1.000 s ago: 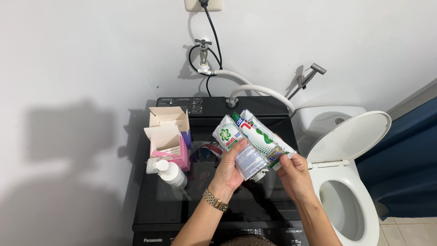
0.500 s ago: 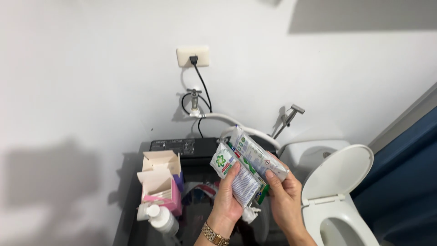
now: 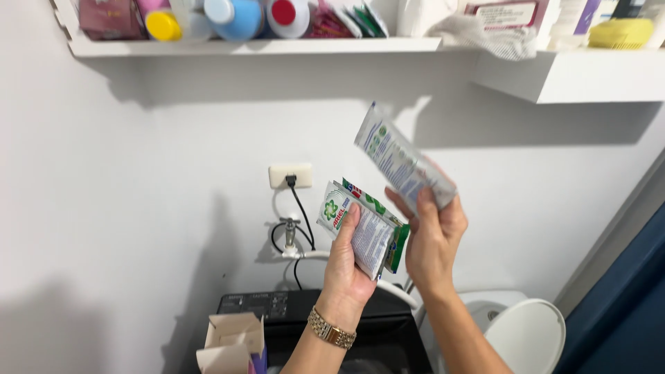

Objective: Organizing cleaning products on a shelf and wiping down a bathroom counter.

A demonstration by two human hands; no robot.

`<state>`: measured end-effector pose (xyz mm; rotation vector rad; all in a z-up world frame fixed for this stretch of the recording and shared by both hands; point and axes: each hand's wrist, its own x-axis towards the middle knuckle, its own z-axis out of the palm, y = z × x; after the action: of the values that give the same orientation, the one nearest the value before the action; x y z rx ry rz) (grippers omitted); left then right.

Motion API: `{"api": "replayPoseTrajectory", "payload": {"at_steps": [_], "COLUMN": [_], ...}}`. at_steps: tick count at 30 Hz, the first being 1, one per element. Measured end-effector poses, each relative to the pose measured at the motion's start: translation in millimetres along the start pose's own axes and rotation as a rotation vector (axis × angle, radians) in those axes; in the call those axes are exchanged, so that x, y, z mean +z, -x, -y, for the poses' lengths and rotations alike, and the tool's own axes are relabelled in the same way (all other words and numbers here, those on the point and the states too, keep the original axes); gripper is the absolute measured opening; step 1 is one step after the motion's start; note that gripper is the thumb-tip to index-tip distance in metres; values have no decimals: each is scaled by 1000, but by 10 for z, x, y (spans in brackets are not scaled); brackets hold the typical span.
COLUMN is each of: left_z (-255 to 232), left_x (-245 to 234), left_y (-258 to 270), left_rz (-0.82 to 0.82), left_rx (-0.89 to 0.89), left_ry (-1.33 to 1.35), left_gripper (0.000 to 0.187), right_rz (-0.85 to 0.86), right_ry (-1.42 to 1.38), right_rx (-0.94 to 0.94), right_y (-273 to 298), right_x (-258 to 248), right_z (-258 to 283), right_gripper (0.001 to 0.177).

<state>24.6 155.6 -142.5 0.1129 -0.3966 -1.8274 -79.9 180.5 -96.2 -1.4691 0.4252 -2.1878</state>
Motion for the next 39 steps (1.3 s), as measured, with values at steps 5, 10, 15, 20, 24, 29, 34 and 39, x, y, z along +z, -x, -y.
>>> {"api": "replayPoseTrajectory", "payload": {"at_steps": [5,10,15,20,24,29,34,39], "left_z": [-144,-236,-332,-424,-478,-532,-619,-674], "left_x": [311,551,770,980,952,801,694,601], "left_y": [-309,-585,-946,-1033,-1135,-1234,-1324,-1390], "left_rz": [17,67,131,185,187,140,124,134], "left_rx": [-11,-3,21,33,30,28,23,25], "left_ry": [53,73,30,24,32,13,16,27], "left_gripper": [31,31,28,28,28,27,27,25], "right_rz": [19,44,69,98,157,253,296,390], "right_ry": [149,538,739,861,1066,1211,1260,1060], "right_rx": [-221,-478,-651,-714,-435,-353,-130,-9], "right_y": [-992,-2025,-2748,-3109,-3385,-3784,-4030,-3836], "right_x": [157,283,374,415,445,416,364,501], "right_z": [-4,-190,-509,-757,-866,-1022,-1239,-1049], "right_gripper": [33,34,36,36,46,59,50,45]}}
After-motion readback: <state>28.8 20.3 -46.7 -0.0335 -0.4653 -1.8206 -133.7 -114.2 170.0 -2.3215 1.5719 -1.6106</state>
